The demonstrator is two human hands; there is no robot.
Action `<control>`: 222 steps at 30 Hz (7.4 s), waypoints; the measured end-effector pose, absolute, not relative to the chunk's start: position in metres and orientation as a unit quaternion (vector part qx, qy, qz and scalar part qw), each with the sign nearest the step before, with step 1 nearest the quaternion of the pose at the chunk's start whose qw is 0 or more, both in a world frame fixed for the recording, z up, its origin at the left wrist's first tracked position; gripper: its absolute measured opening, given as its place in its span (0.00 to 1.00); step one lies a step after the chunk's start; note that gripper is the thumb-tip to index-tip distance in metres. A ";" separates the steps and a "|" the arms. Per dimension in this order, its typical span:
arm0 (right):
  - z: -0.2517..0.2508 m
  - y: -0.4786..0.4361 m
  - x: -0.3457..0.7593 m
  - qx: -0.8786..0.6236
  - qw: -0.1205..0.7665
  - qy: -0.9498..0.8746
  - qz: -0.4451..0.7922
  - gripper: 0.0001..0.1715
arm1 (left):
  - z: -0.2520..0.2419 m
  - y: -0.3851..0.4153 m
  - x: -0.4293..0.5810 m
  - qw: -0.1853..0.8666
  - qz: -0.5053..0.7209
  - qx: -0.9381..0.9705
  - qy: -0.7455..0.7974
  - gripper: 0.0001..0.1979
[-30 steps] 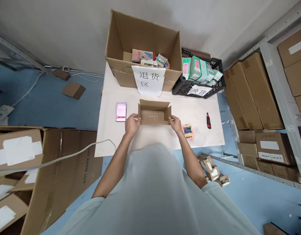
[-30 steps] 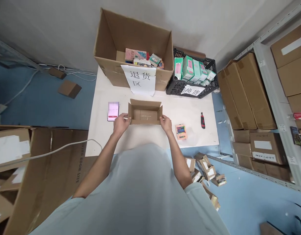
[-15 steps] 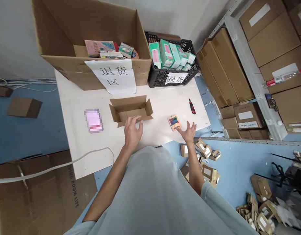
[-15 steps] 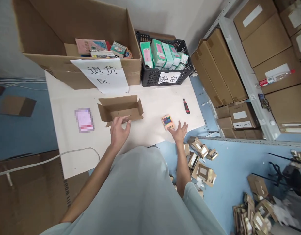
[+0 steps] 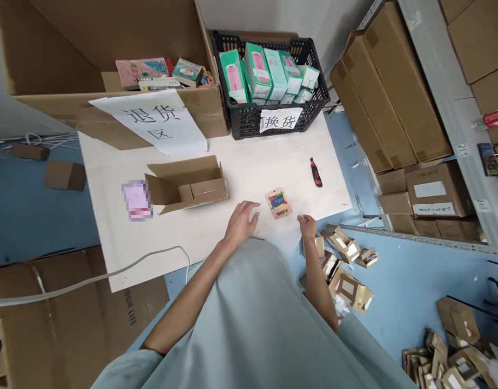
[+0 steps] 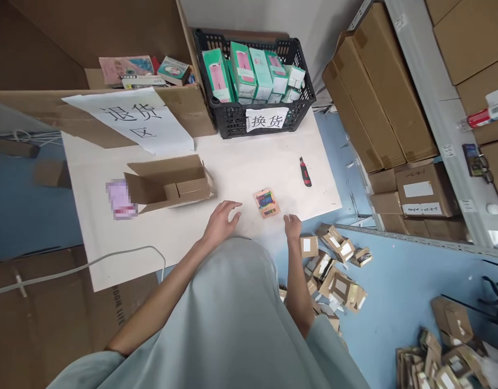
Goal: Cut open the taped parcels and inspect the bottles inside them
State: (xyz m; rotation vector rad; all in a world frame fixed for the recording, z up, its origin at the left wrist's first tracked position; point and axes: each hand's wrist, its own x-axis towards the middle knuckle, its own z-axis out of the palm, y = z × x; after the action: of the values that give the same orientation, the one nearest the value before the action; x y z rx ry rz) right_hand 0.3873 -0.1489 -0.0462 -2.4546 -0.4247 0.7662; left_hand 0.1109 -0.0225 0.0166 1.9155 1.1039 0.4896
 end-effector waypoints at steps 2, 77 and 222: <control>-0.034 -0.137 0.395 -0.888 0.293 -0.208 0.287 0.17 | 0.015 -0.019 0.127 0.428 0.184 0.767 0.441 0.18; -0.055 -0.058 0.367 -0.866 -0.064 -0.423 0.259 0.22 | 0.036 0.035 0.110 0.302 0.236 0.811 0.442 0.14; 0.125 0.048 0.244 -0.483 0.521 -0.525 0.469 0.27 | 0.131 0.084 0.000 0.513 0.480 0.547 0.456 0.26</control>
State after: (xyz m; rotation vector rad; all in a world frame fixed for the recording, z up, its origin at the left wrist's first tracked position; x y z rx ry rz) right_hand 0.2443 0.0484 0.1250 -1.1567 -1.2584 1.1234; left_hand 0.0000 0.0839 0.1313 1.3151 1.0970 1.1534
